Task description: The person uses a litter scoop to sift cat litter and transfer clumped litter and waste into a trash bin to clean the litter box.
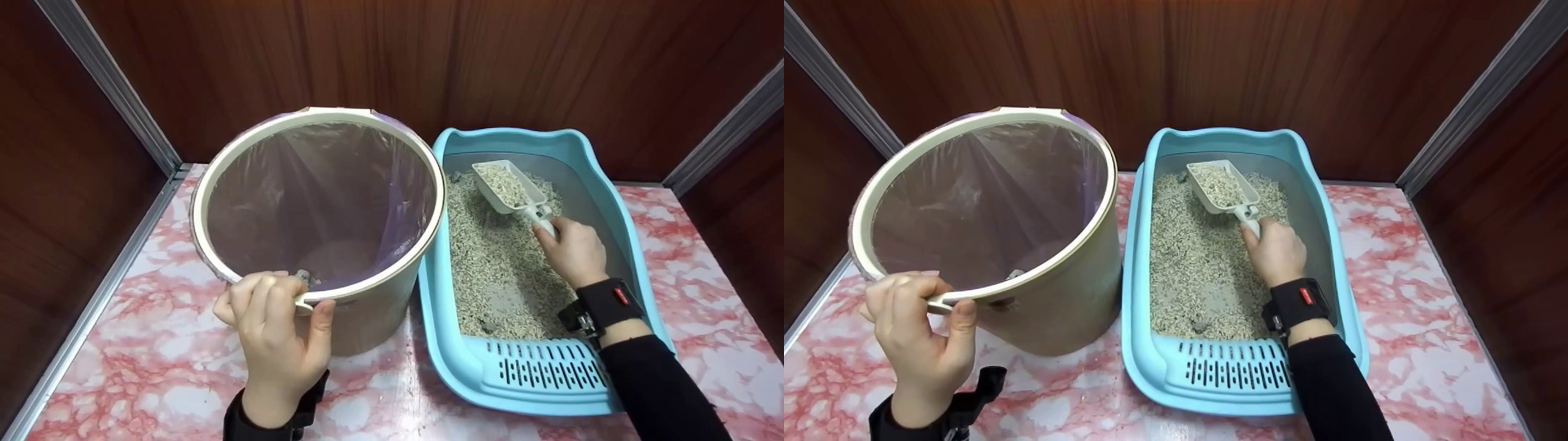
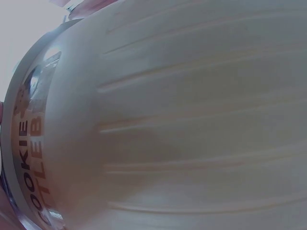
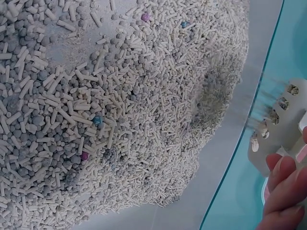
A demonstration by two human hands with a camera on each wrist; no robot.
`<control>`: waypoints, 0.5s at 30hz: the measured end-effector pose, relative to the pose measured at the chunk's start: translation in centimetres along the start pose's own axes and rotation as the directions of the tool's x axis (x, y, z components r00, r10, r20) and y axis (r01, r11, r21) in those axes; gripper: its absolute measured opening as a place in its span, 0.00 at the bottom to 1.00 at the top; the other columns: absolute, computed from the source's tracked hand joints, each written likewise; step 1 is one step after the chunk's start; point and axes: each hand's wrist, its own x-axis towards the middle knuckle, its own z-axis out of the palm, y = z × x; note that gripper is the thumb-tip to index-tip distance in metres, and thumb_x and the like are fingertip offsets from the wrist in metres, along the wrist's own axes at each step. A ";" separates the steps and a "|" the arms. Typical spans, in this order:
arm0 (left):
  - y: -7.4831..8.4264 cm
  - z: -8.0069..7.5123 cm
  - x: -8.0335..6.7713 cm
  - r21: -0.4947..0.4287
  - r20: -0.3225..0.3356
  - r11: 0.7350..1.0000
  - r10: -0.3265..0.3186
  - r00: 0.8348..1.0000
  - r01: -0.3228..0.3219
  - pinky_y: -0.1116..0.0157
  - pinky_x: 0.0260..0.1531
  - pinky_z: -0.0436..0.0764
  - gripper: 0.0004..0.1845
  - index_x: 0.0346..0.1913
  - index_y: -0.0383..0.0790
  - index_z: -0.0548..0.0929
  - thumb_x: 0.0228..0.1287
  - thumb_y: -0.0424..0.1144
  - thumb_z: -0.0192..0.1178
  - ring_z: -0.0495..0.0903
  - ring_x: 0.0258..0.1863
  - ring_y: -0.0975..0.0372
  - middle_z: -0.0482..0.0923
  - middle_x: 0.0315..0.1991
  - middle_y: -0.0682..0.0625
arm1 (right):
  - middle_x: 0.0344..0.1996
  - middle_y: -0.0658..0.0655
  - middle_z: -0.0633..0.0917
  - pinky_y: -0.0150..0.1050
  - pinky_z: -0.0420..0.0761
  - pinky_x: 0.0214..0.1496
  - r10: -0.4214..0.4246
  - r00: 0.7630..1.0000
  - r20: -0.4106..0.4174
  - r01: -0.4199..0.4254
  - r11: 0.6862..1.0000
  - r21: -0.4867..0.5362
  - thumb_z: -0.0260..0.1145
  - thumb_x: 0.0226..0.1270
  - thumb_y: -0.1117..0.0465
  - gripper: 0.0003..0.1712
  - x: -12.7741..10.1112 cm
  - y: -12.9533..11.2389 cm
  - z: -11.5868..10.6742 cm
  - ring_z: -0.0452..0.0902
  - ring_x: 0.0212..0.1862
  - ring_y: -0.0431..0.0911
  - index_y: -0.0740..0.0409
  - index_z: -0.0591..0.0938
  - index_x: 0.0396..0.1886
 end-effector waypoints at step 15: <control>0.0 -0.1 0.0 0.002 0.008 1.000 0.003 1.000 -0.003 0.53 0.48 0.51 0.27 0.30 0.33 0.75 0.74 0.57 0.51 0.67 0.36 0.50 0.70 0.22 0.46 | 0.16 0.55 0.74 0.39 0.60 0.23 0.012 0.999 -0.043 -0.012 1.000 0.001 0.58 0.75 0.48 0.22 0.0 -0.1 0.0 0.66 0.18 0.49 0.57 0.76 0.24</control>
